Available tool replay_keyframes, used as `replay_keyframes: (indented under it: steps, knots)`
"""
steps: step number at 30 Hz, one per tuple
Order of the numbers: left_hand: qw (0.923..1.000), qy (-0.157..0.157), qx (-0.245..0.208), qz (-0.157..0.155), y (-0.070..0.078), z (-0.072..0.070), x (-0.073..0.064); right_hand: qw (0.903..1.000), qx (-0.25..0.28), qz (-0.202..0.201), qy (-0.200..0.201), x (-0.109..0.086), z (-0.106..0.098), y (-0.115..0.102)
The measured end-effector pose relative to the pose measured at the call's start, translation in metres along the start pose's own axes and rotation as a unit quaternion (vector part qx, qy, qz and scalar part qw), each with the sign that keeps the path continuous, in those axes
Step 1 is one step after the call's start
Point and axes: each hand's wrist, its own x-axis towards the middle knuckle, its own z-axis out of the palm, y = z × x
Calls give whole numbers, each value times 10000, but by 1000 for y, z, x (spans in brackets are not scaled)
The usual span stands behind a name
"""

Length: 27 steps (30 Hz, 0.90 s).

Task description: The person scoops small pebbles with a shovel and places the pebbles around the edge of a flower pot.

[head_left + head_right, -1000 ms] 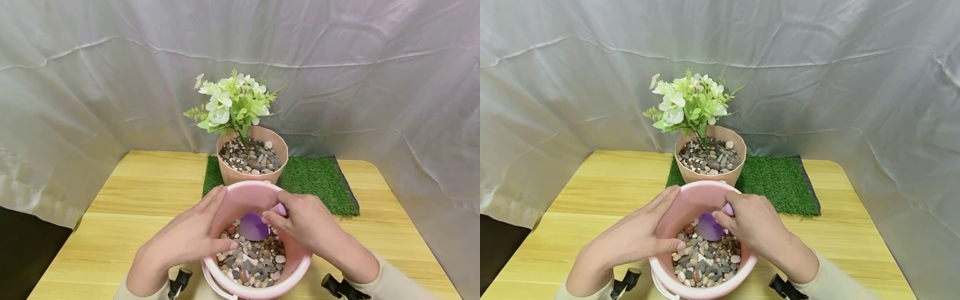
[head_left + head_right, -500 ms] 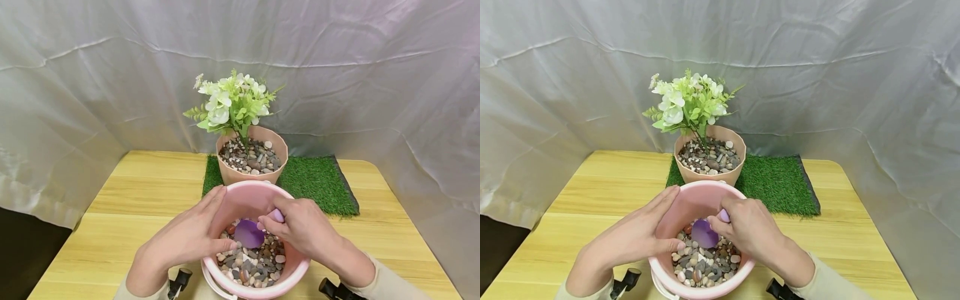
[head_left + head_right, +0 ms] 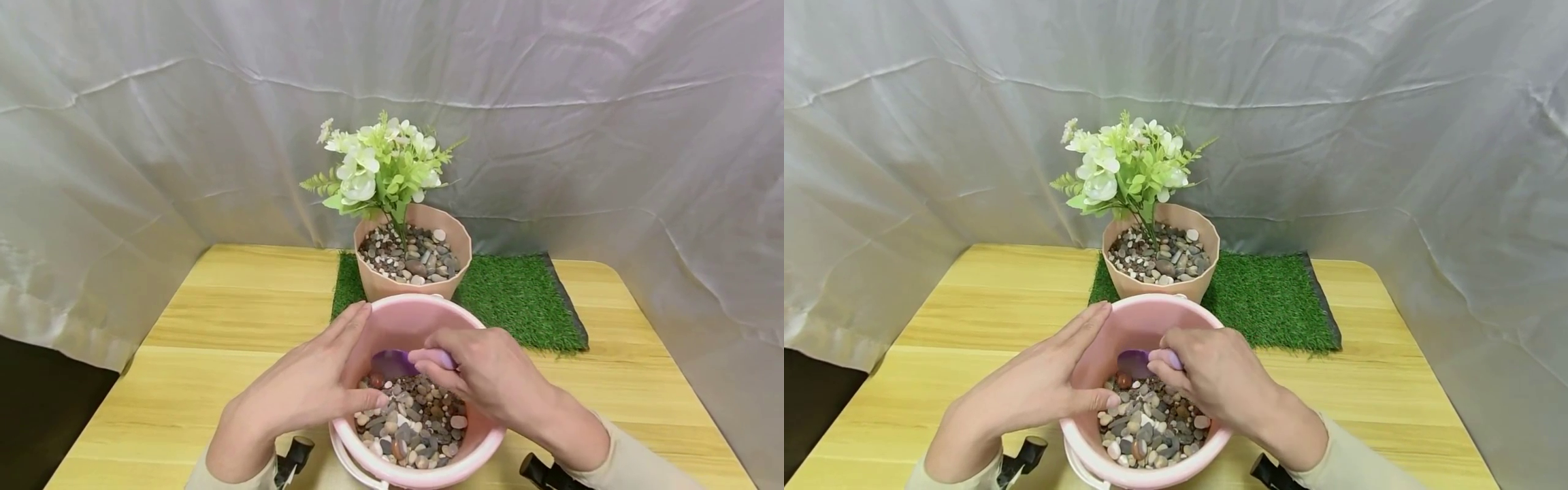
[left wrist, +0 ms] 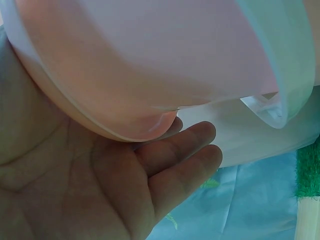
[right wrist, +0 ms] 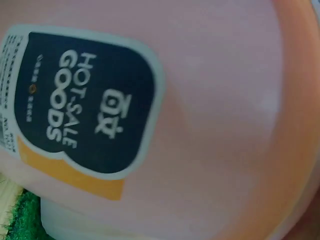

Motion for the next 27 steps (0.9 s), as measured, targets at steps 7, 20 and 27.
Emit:
replay_keyframes:
  steps: [7, 20, 27]
  knots:
    - [10000, -10, 4, -99, 2, -1, 0, 9993, 91, 121, -351, 0, -13, -4]
    - [9994, -48, -151, -294, 3, 0, -1, 9872, -1288, 943, 53, -2, -24, -12]
    - [9996, -43, -112, -268, 3, 0, 0, 9832, -1368, 1194, -191, -3, -26, -15]
